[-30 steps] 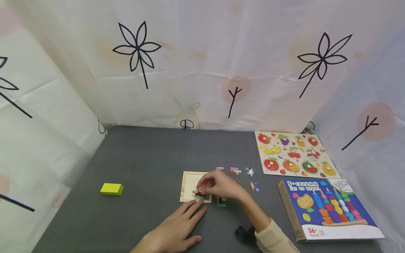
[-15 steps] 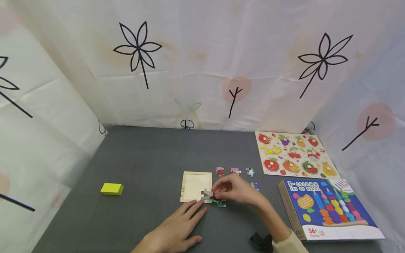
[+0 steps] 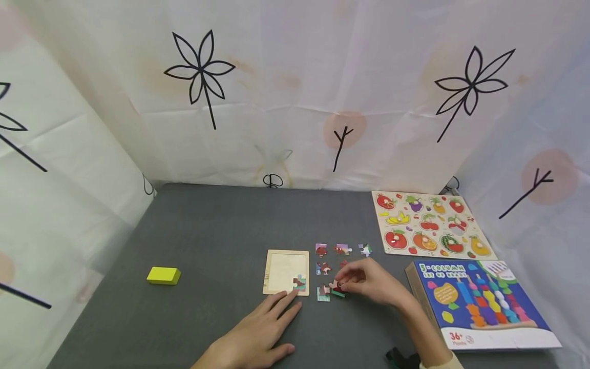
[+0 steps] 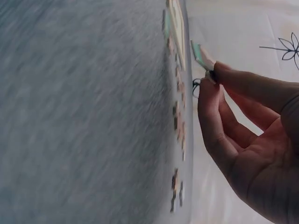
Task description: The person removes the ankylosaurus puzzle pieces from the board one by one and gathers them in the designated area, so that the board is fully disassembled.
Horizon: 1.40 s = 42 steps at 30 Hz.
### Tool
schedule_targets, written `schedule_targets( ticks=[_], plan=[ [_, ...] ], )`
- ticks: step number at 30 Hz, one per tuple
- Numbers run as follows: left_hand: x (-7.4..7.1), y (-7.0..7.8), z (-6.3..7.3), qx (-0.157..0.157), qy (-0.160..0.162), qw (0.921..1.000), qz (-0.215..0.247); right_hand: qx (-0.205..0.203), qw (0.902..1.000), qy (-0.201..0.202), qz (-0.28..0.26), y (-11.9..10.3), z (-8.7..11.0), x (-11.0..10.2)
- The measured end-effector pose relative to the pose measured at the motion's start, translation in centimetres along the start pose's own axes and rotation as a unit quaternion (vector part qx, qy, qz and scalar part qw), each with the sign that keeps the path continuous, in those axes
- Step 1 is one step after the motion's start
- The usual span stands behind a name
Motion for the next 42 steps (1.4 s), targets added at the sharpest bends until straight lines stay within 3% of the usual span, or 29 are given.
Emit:
schedule_targets(
  ticks=[8, 22, 38, 42],
  plan=[
    [0.2, -0.2, -0.3, -0.002, -0.009, 0.9999, 0.012, 0.025, 0.9989, -0.005, 0.038, 1.1, 0.4, -0.2],
    [0.3, -0.1, -0.2, -0.001, -0.007, 0.9999, 0.012, 0.04, 0.9976, -0.012, 0.055, 1.4, 0.7, -0.1],
    [0.2, -0.2, -0.2, -0.002, -0.014, 0.9998, 0.014, 0.042, 0.9955, 0.015, 0.083, 1.0, 0.9, -0.3],
    [0.2, -0.2, -0.3, -0.009, -0.028, 0.9993, 0.023, 0.039, 0.9953, 0.025, 0.085, 0.8, 0.8, -0.4]
  ],
)
Point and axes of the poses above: each hand's wrist, its own z-axis away from the middle knuckle, its own x-axis out of the palm, y = z × x, the point moved 3 cm from there along -z, towards the middle knuckle, and after that the axes turned 6 degrees about x, right-handed, at the moved point
